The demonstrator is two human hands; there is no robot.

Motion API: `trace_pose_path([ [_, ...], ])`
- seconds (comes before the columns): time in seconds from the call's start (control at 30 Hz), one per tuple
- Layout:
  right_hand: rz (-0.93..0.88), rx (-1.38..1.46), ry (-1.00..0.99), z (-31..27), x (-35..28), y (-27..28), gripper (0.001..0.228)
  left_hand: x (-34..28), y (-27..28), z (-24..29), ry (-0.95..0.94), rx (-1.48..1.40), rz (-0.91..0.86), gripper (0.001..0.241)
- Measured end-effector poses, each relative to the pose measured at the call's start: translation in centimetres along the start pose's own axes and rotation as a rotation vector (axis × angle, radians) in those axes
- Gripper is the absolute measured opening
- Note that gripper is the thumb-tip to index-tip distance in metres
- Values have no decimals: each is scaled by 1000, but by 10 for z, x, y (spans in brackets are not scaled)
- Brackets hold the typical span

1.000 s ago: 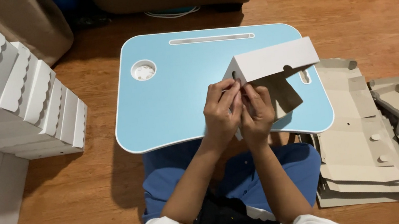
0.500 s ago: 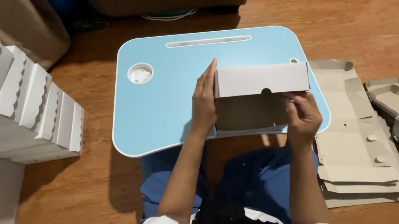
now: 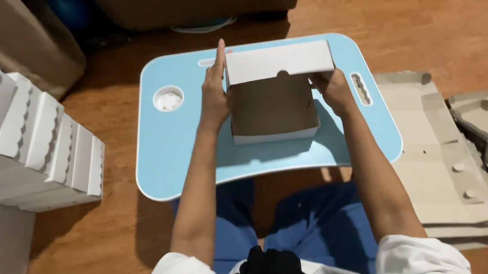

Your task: Folding and assembling a cardboard box on a small portable table.

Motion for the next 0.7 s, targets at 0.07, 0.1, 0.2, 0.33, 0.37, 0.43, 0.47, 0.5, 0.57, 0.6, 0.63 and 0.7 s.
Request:
trace_pose_path([
  [0.07, 12, 50, 9, 0, 23, -6, 39, 5, 7, -14, 42, 18, -27, 84],
  [0.1, 16, 64, 23, 5, 33, -9, 36, 5, 4, -30, 141, -28, -83, 83],
  [0.2, 44, 92, 15, 9, 53, -14, 35, 0, -29, -117, 263, -105, -156, 86],
  [0.33, 72, 182, -56, 52, 72, -16, 37, -5, -37, -161, 383, -304, -151, 56],
  [0.37, 69, 180, -59, 79, 77, -8, 37, -6, -42, -164, 387, -306, -149, 56],
  [0.43, 83, 72, 1, 126, 92, 5, 36, -11, -44, -179, 522, -319, -68, 31],
  [0.47, 72, 75, 0, 128, 94, 3, 36, -10, -40, -177, 529, -315, -59, 31],
  [0.5, 57, 36, 23, 128, 96, 2, 41, -11, -38, -176, 548, -356, -54, 38],
  [0.57, 45, 2, 37, 121, 91, -2, 48, -11, -33, -161, 574, -396, -55, 55],
  [0.6, 64, 29, 22, 113, 88, -3, 47, -8, -29, -149, 595, -416, -46, 56],
  [0.63, 84, 56, 8, 104, 85, -3, 47, -5, -25, -136, 616, -436, -37, 57],
  [0.7, 137, 138, -34, 58, 71, -16, 44, -5, -31, -151, 523, -345, -42, 37],
])
Point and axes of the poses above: each hand's wrist, its own x-axis towards the middle knuckle, its own y-axis out of the back of the hand, z = x × y, the point moved 7 cm from there along x, towards the middle knuckle, and after that the axes turned 6 degrees about -z, right-handed, at the moved point
